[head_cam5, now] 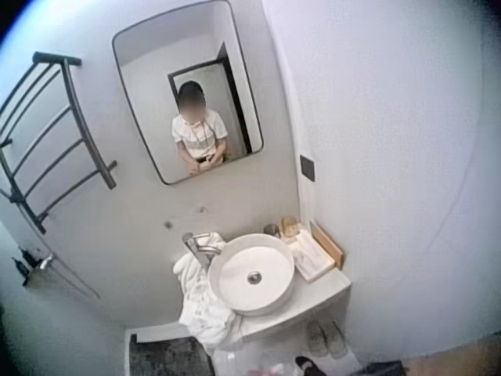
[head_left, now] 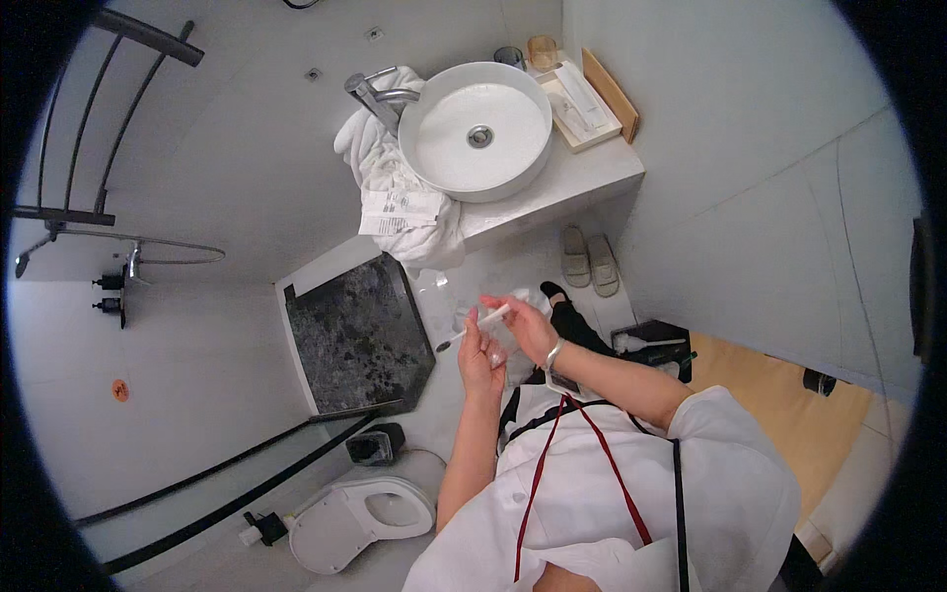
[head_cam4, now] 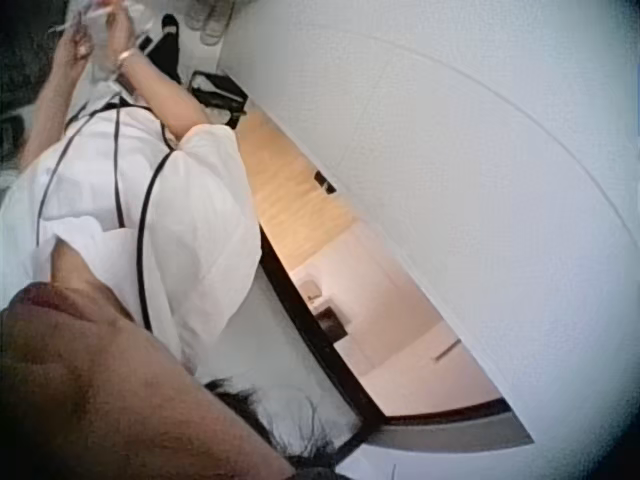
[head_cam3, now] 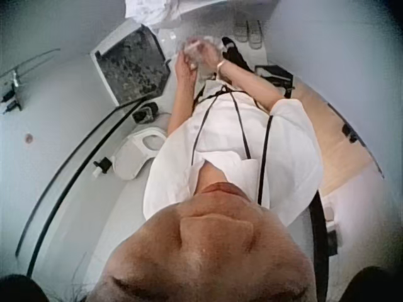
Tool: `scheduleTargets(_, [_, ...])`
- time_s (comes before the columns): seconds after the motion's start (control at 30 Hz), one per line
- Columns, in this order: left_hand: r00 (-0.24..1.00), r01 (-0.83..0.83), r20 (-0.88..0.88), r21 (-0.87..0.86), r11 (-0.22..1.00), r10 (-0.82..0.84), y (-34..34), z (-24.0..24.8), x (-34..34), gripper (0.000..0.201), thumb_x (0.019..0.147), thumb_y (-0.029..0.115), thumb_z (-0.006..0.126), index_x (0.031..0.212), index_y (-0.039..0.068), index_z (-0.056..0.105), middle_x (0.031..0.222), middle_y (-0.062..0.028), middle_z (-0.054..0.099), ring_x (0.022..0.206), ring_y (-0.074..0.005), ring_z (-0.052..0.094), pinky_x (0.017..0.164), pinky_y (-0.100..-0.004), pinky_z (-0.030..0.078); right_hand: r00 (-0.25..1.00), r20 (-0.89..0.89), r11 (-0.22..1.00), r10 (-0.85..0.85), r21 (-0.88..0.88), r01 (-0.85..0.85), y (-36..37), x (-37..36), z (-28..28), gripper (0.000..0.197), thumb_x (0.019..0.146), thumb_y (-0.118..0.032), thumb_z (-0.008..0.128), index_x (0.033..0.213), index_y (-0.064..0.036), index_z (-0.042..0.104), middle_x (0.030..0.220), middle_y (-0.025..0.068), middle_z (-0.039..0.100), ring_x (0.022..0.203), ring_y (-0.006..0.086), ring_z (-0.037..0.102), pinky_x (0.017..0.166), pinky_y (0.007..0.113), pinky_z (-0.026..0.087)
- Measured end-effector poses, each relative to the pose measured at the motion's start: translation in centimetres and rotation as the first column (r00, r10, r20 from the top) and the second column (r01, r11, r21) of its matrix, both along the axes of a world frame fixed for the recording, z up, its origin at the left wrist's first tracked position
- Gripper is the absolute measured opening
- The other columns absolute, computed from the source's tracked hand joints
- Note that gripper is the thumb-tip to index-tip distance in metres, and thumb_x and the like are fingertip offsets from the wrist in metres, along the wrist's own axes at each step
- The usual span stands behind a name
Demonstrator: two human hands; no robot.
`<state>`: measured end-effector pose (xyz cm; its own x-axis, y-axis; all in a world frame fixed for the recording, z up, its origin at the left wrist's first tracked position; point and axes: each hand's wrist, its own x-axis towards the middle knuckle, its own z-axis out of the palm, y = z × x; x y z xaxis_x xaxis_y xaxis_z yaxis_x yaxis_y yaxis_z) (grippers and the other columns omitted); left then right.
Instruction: The person replaces a plastic liner in a small bin, then moves to the bathroom to replace the liner in a toilet-side bin. They gather towels and a toothbrush, place them in a bag, and then pour green liquid cleaner into the toilet bowl. The person scrubs the bowl and surrounding floor with a toilet brush, then carries the cleaning tray out of the bathroom.
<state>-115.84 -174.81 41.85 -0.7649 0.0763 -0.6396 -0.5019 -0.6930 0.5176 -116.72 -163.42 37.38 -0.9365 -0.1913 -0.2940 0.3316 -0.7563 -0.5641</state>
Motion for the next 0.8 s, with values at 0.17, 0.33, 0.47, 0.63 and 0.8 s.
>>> scheduleTargets(0.17, [1.000,-0.025,-0.004,-0.089,0.996,0.025,-2.1,-2.1,-0.2,0.046,0.090,0.047,0.048,0.114,0.008,0.055,0.106,-0.0057,0.060,0.080,-0.0110,0.055,0.056,-0.0219,0.040,0.915,-0.151,0.884,0.375,0.354,-0.304,-0.7,0.8,-1.4,0.038,0.091,-0.021,0.051,0.125,-0.0042,0.051,0.128,0.0066,0.051,0.116,0.0138,0.046,0.101,0.030,0.033])
scheduleTargets(0.33, [0.980,-0.092,0.157,-0.199,0.976,0.125,-3.8,-2.6,-1.1,0.045,0.090,0.047,0.050,0.106,0.007,0.057,0.086,-0.0028,0.058,0.054,-0.0072,0.043,0.044,-0.0225,0.032,0.838,-0.020,0.666,0.545,0.618,-0.418,2.6,-3.5,-3.8,0.055,0.083,-0.011,0.063,0.134,-0.0073,0.041,0.129,0.0089,0.050,0.115,0.0154,0.050,0.098,0.031,0.039])
scheduleTargets(0.47, [0.962,-0.146,0.197,-0.202,0.968,0.187,-4.4,-1.7,-2.3,0.038,0.092,0.042,0.049,0.098,0.005,0.058,0.056,0.0054,0.033,0.042,-0.0058,0.025,0.037,-0.0230,0.021,0.993,-0.112,0.536,-0.022,0.838,0.106,11.5,-14.2,-5.6,0.029,0.086,-0.019,0.059,0.109,-0.0023,0.057,0.094,0.0091,0.065,0.083,0.0173,0.061,0.074,0.028,0.048])
scheduleTargets(0.63, [0.922,-0.165,0.292,-0.293,0.942,0.252,-3.4,-1.4,-4.0,0.037,0.093,0.041,0.048,0.096,0.006,0.059,0.054,0.0057,0.033,0.040,-0.0058,0.024,0.036,-0.0229,0.020,0.932,-0.239,-0.111,-0.274,0.970,0.216,25.5,-29.7,-9.3,0.041,0.084,-0.016,0.059,0.121,-0.0026,0.047,0.117,0.0172,0.055,0.108,0.0289,0.053,0.093,0.037,0.042])
scheduleTargets(0.8, [0.909,-0.174,0.315,-0.308,0.935,0.273,-2.1,-1.9,-5.5,0.036,0.094,0.038,0.046,0.096,0.005,0.060,0.051,0.0066,0.032,0.040,-0.0052,0.024,0.036,-0.0222,0.019,0.980,0.084,-0.528,-0.178,0.833,-0.167,30.7,-34.8,-11.8,0.064,0.074,-0.021,0.064,0.128,-0.0052,0.034,0.119,0.0212,0.052,0.114,0.0338,0.048,0.096,0.042,0.039])
